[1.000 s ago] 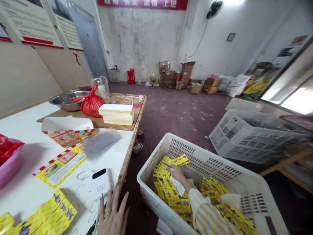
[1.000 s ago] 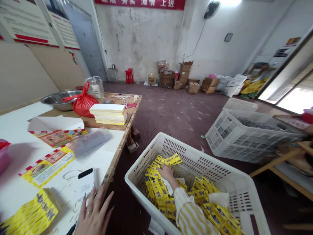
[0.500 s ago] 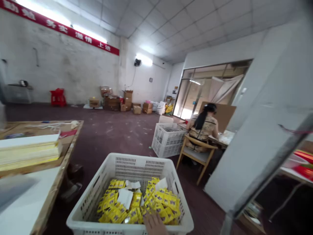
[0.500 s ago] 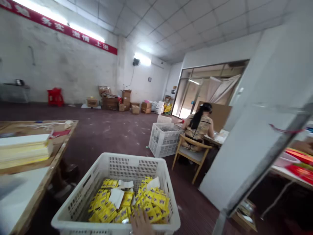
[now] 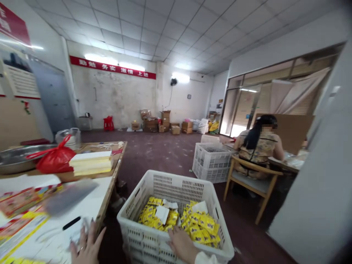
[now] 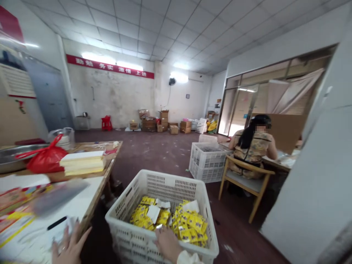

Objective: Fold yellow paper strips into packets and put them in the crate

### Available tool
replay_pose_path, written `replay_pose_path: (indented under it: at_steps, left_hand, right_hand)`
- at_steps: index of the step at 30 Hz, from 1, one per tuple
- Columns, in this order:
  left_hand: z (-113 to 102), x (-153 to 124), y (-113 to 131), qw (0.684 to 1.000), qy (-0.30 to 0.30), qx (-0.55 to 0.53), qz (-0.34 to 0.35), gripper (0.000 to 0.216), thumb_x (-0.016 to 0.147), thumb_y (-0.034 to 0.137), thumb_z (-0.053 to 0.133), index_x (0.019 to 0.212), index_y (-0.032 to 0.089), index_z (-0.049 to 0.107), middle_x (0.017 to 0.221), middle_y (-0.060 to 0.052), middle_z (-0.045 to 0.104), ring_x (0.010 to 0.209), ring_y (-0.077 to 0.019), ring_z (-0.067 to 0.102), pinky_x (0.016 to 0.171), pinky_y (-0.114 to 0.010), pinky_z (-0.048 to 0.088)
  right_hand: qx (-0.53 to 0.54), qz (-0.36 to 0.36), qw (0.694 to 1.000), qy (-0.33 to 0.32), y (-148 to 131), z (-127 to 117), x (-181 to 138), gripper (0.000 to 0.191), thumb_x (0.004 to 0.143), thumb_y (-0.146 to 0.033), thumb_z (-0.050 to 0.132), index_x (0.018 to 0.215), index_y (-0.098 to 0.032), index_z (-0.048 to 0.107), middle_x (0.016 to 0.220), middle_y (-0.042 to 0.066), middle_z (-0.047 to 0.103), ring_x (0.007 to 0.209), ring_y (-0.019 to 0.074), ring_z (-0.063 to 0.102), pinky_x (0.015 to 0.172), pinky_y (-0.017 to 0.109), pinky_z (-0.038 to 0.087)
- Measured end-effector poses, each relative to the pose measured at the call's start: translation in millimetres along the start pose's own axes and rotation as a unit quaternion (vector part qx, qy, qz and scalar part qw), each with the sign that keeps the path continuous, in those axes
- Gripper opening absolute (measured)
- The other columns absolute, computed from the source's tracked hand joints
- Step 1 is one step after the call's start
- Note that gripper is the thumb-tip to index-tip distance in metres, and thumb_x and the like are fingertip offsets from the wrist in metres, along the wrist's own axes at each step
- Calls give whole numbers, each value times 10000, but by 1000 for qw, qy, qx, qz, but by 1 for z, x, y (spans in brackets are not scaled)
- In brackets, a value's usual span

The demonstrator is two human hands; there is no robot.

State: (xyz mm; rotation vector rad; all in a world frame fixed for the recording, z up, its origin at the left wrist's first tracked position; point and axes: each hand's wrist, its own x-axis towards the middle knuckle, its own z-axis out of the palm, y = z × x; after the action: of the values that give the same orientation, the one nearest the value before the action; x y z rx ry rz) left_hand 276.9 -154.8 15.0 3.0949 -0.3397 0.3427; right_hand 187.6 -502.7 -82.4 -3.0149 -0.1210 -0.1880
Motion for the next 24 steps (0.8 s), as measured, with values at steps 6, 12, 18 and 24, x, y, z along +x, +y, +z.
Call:
replay_pose_path:
  at_steps: [6,12,18,24]
  left_hand:
    - [39,9,-8,998,-49,37,-13,772,684,-51,430,1360,321,434,1570,-87,156,1420,-358,-86,1099,-636,36]
    - [37,7,-7,999,-30,16,-8,752,694,-71,458,1355,288,455,1565,-144,133,1403,-373,-138,1106,-626,42]
    - [30,3,-2,1000,-15,23,-1,708,713,-62,437,1352,242,471,1555,-168,153,1397,-383,-137,1111,-617,60]
    - [37,2,-3,1000,27,-5,-3,560,781,68,501,1329,183,508,1524,-216,210,1400,-388,-143,1108,-620,108]
  right_hand:
    - [0,8,1000,-29,-7,-18,-4,346,849,-252,533,1175,-141,570,1050,138,664,1026,300,587,804,357,474]
    - [0,15,998,-54,-11,-31,-3,277,886,-241,502,1134,-141,569,1059,142,658,1026,291,582,816,358,466]
    - [25,17,996,-82,-16,-40,-3,290,892,-282,491,1139,-152,571,1090,159,648,1066,315,567,836,382,461]
    - [91,58,993,-56,14,-71,-3,352,875,-402,535,1204,-277,545,1239,75,597,1161,251,526,982,345,400]
